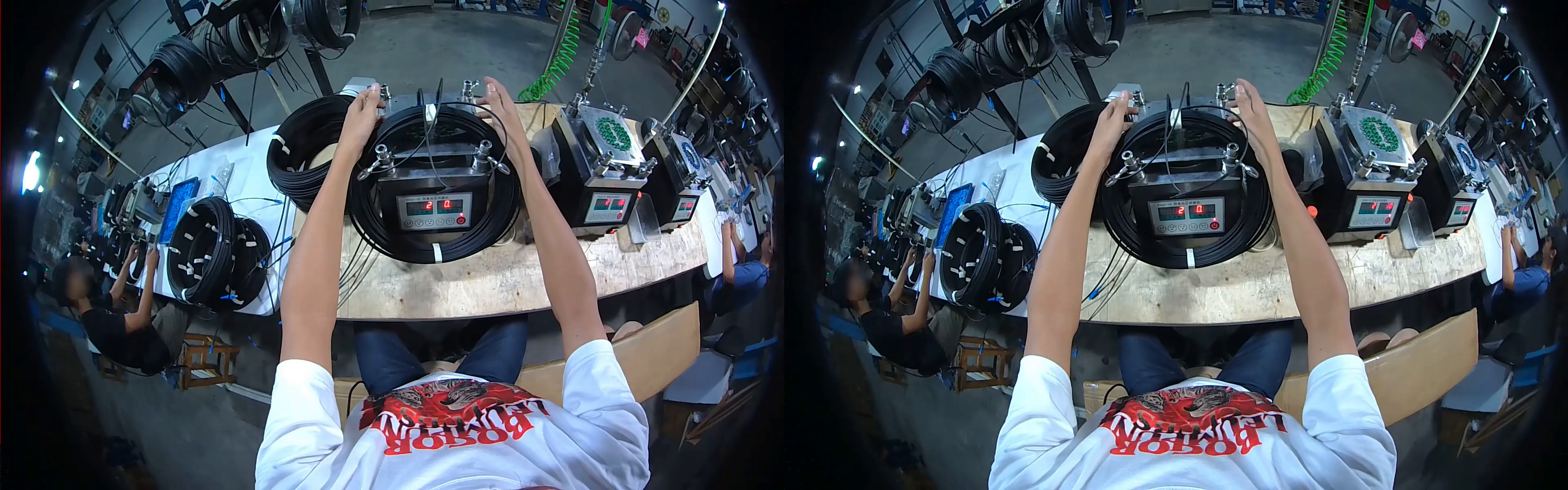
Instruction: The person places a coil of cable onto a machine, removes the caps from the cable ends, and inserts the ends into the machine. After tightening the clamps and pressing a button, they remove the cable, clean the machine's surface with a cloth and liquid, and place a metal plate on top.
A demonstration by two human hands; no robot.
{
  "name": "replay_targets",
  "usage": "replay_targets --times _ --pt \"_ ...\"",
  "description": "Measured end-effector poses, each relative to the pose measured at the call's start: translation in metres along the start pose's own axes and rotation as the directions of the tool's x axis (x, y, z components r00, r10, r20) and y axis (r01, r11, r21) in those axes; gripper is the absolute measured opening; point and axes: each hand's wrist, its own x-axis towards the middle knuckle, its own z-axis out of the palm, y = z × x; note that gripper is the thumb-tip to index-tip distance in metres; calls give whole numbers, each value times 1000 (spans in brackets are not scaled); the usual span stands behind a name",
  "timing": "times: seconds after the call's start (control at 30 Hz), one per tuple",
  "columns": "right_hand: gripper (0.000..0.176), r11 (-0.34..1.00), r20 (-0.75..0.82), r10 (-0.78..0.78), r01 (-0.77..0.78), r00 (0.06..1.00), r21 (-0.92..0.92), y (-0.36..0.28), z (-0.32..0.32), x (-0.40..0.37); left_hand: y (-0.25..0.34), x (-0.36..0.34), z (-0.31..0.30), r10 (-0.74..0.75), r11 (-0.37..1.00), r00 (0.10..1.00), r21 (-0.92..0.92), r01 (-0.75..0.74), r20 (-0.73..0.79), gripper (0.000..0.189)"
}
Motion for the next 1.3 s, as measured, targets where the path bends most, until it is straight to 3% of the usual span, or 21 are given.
replay_targets --times 0.2,0.37,0.77,1.3 --pt "60 995 8 40 -39 999 -88 -4 -2 -3 -4 2 0 2 999 999 42 0 -34 65" --pt "61 998 37 46 -44 998 -44 -6 -1 -5 -10 8 -6 -7 993 1000 115 10 -23 67" --pt "59 999 23 19 -19 1000 -31 2 -3 0 0 -1 1 36 999 999 10 -36 3 62" --pt "58 996 53 71 -74 996 54 -7 0 -5 -6 2 -2 31 998 999 45 -32 19 63"
